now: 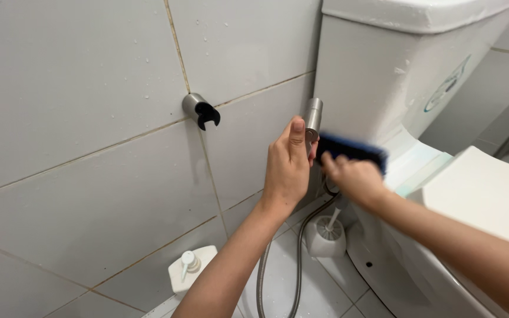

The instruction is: The person cleans the exterior of a toilet by scrubbing the tank and lid with a sponge while occasionally rinsing with a handheld bidet sprayer.

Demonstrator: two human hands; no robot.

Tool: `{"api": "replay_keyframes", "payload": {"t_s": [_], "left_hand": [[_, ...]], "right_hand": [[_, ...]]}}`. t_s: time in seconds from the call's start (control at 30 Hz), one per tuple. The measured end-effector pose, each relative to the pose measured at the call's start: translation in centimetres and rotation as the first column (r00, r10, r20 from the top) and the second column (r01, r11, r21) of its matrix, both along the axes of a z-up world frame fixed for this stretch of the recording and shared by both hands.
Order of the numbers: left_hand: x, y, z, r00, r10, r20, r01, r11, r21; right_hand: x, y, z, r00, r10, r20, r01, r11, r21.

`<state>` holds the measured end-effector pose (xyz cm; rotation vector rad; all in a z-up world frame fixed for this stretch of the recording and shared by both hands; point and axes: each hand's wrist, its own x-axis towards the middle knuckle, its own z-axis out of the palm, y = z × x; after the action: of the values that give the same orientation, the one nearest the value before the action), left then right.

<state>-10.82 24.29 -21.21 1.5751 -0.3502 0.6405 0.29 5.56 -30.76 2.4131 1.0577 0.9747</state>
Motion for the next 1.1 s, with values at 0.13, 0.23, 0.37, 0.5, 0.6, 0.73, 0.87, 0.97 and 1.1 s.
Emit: {"api": "replay_keyframes", "payload": {"t_s": [0.13, 0.23, 0.37, 0.5, 0.6, 0.73, 0.87, 0.97, 1.1], "left_hand": [[0.1, -0.3, -0.2, 0.998, -0.022, -0.052, 0.022, 1.000, -0.002], [0.8, -0.9, -0.6, 0.998, -0.003, -0.062, 0.004, 1.000, 0.005], [1.6, -1.5, -1.4, 0.998, 0.034, -0.046, -0.035, 0.999, -0.023], [1.9, -1.3, -1.5, 0.997, 0.070, -0.023, -0.071, 0.994, -0.077], [1.4, -1.6, -1.8, 0.999, 0.051, -0.012, -0.052, 0.996, -0.069], [1.1, -2.4, -1.4, 0.998, -0.017, -0.062, 0.015, 0.999, -0.039], [1.2, -3.6, -1.7, 0.997, -0.058, -0.041, 0.059, 0.998, 0.004], [1.9, -5.0, -1.8, 0.993, -0.089, -0.076, 0.090, 0.996, 0.010], [2.3, -6.4, -1.9, 0.998, -0.056, -0.001, 0.056, 0.998, 0.008]], "right_hand": [[-0.3, -1.4, 11.3, 0.933, -0.073, 0.353, 0.062, 0.997, 0.042], [1.2, 1.3, 17.2, 0.942, -0.098, 0.320, 0.041, 0.983, 0.181], [5.5, 6.1, 13.0, 0.898, -0.107, 0.427, 0.018, 0.978, 0.206], [6.7, 4.4, 0.0, 0.998, 0.027, 0.059, -0.041, 0.966, 0.255], [3.2, -0.1, -6.7, 1.000, 0.000, -0.009, 0.000, 0.998, -0.064], [1.0, -8.0, -1.2, 0.963, 0.268, 0.021, -0.267, 0.963, -0.049], [2.3, -11.3, 11.9, 0.919, 0.131, 0.372, -0.104, 0.990, -0.091], [2.1, -11.7, 16.6, 0.906, 0.149, 0.396, -0.158, 0.987, -0.011], [2.7, -11.8, 11.6, 0.930, 0.258, 0.264, -0.320, 0.920, 0.228]]}}
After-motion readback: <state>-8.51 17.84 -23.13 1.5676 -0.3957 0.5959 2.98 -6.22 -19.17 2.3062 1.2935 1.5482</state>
